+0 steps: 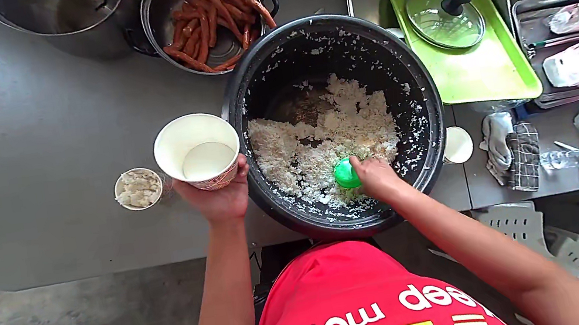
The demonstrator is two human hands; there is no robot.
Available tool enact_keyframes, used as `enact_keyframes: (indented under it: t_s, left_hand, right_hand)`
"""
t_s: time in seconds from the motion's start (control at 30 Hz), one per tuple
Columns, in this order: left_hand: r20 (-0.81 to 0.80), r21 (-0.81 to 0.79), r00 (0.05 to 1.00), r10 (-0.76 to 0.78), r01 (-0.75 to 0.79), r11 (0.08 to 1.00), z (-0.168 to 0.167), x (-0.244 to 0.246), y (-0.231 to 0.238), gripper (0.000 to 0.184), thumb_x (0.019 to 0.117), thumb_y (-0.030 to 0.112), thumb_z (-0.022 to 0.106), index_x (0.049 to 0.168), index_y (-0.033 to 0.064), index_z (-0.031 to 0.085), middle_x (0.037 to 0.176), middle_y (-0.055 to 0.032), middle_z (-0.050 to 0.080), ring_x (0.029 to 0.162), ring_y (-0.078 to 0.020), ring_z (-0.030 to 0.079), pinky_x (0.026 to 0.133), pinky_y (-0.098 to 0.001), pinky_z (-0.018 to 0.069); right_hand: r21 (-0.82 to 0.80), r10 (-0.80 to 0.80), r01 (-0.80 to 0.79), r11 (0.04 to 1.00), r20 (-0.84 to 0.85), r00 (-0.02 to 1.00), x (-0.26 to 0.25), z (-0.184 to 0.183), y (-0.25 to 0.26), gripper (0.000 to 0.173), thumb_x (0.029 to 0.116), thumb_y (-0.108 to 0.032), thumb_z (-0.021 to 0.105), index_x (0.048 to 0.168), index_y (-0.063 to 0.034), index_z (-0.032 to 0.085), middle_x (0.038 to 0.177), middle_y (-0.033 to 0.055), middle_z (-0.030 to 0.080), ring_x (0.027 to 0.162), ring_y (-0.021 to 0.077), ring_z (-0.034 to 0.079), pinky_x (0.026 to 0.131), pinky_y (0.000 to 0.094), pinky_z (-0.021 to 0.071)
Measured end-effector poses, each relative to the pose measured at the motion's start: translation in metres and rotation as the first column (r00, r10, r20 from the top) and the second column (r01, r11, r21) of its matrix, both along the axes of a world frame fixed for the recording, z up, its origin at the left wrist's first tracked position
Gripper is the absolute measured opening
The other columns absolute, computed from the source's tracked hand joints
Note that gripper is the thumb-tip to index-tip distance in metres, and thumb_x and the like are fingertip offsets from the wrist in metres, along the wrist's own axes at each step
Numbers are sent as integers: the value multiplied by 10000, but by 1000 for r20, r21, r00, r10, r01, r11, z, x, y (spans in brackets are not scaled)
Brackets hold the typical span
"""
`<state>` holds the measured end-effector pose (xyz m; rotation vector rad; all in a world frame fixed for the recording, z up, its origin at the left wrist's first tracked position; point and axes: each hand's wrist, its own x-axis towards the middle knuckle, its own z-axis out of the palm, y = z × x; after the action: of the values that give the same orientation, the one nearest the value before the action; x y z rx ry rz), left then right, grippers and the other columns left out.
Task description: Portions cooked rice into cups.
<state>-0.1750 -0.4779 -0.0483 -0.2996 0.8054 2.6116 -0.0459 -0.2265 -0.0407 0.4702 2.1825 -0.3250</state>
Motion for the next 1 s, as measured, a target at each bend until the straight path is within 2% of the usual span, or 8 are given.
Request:
enact_keyframes:
  t_s: [0.1, 0.27, 0.37, 0.43, 0.57, 0.77, 0.87, 1.0]
  left_hand:
    - [0, 34, 999, 42, -42, 999, -4, 3, 5, 961, 890, 840, 50, 1209, 103, 576, 1084, -142, 703, 742, -204, 694, 623, -291, 584]
    - [10, 84, 995, 97, -97, 992, -13, 7, 12, 925, 891, 848, 128, 1207, 103, 577, 1104, -135, 693, 745, -195, 690, 616, -294, 584]
    - [-5, 98, 994, 108, -107, 989, -16, 8, 11, 897, 888, 850, 201, 1218, 106, 579, 1113, -128, 685, 752, -196, 690, 620, -299, 589]
    - [5, 91, 994, 111, -111, 990, -16, 9, 12, 892, 899, 838, 173, 1211, 108, 580, 1104, -126, 690, 750, -195, 690, 623, -305, 590]
    - [9, 98, 994, 109, -109, 989, -18, 8, 12, 887, 904, 829, 141, 1192, 126, 599, 1094, -103, 702, 742, -184, 689, 629, -304, 590]
    - [-109, 115, 978, 177, -164, 980, -31, 11, 14, 862, 811, 858, 443, 1194, 111, 634, 1089, -117, 710, 727, -179, 688, 606, -292, 583]
    - [-154, 103, 957, 246, -232, 967, -39, 15, 18, 804, 789, 826, 532, 1154, 122, 663, 1069, -100, 724, 716, -165, 687, 606, -289, 583]
    - [-141, 109, 943, 303, -289, 951, -45, 20, 21, 730, 864, 772, 488, 1121, 110, 656, 1040, -89, 727, 744, -167, 698, 639, -288, 595]
  right_hand:
    - [31, 61, -65, 997, 111, 992, -16, -3, -11, 704, 968, 65, 522, 1598, -22, 221, 1282, 308, 624, 1270, 472, 573, 1062, 615, 404]
    - [-2, -46, 47, 999, 164, 985, -22, -8, -8, 945, 944, -155, 727, 1636, -49, 92, 1397, 361, 510, 1312, 530, 504, 1069, 669, 384]
    - [46, -25, 15, 999, 214, 977, -17, -13, -15, 1003, 905, 33, 632, 1647, -79, -33, 1342, 323, 579, 1281, 490, 558, 1048, 623, 425]
    - [29, -78, 73, 997, 210, 975, -24, -5, -13, 892, 935, 61, 563, 1637, -45, 23, 1351, 329, 558, 1288, 478, 557, 1050, 592, 448]
    - [-146, -229, 237, 960, 67, 971, -50, 19, -18, 518, 1101, -155, 399, 1556, 18, 221, 1288, 315, 593, 1223, 433, 605, 1033, 559, 456]
    - [-277, -443, 409, 870, -72, 894, -96, -16, -68, 572, 1125, -280, 396, 1573, -7, 168, 1249, 317, 623, 1189, 446, 634, 1016, 572, 484]
    - [-325, -381, 349, 879, -39, 924, -106, -27, -80, 574, 1129, -306, 375, 1540, 40, 174, 1291, 311, 598, 1232, 414, 617, 1048, 537, 470]
    - [-411, -239, 210, 887, -20, 971, -106, -36, -80, 584, 1135, -325, 347, 1532, 73, 192, 1288, 327, 588, 1241, 413, 603, 1061, 533, 451]
